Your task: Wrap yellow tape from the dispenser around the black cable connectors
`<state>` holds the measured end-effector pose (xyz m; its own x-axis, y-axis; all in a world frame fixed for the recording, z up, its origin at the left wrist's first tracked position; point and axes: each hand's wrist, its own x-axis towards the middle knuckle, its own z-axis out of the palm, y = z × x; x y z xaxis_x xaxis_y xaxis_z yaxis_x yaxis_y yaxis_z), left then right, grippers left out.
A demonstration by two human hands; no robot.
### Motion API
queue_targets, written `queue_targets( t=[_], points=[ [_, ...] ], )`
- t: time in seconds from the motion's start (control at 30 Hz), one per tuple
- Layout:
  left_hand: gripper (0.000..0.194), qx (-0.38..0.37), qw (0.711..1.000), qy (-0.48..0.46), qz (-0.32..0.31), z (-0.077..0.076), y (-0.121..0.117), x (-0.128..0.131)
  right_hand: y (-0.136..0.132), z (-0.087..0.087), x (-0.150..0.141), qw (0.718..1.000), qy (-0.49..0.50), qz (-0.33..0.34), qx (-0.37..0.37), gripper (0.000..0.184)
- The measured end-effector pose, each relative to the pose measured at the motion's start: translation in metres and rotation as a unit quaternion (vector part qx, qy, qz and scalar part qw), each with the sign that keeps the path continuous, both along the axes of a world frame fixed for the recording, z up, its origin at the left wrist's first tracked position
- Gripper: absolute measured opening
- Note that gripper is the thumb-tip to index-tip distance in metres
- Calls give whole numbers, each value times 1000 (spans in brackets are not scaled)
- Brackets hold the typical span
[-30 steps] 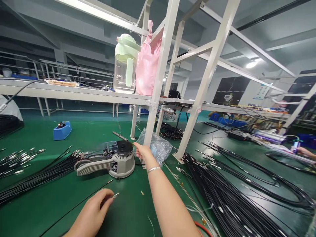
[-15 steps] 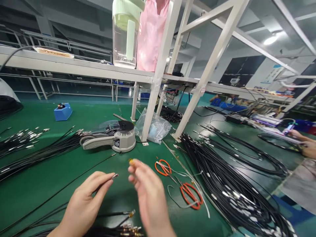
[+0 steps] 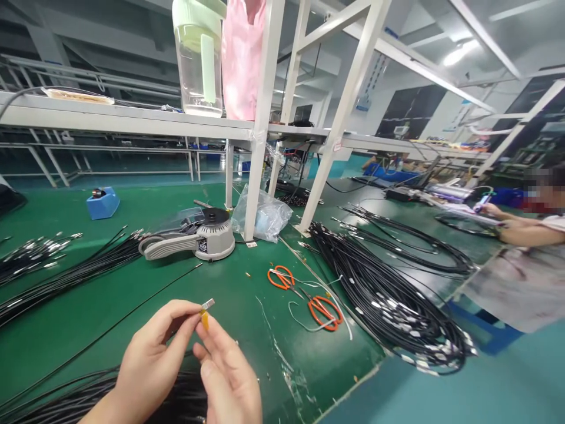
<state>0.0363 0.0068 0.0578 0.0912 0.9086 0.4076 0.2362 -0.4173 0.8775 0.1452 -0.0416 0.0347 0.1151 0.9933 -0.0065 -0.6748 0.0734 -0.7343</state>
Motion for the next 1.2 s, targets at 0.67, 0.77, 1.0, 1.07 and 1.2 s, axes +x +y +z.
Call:
queue_targets(
  t=[0.67,0.77,1.0,1.07,1.2],
  points=[
    [32,241,962,125,10,-5,3,-6,1,5,-6,997,77,9,3,33],
    [31,284,950,126,16,-5,4,-6,1,5,-6,997,82,7,6,34],
    [31,324,937,130,21,-2,6,-5,2,9,-8,995,98,15,18,34],
    [32,323,937,132,18,-3,6,-6,3,9,-8,995,98,17,18,34],
    [33,322,937,136,12,-5,7,-7,3,8,-8,995,96,17,19,35]
  ],
)
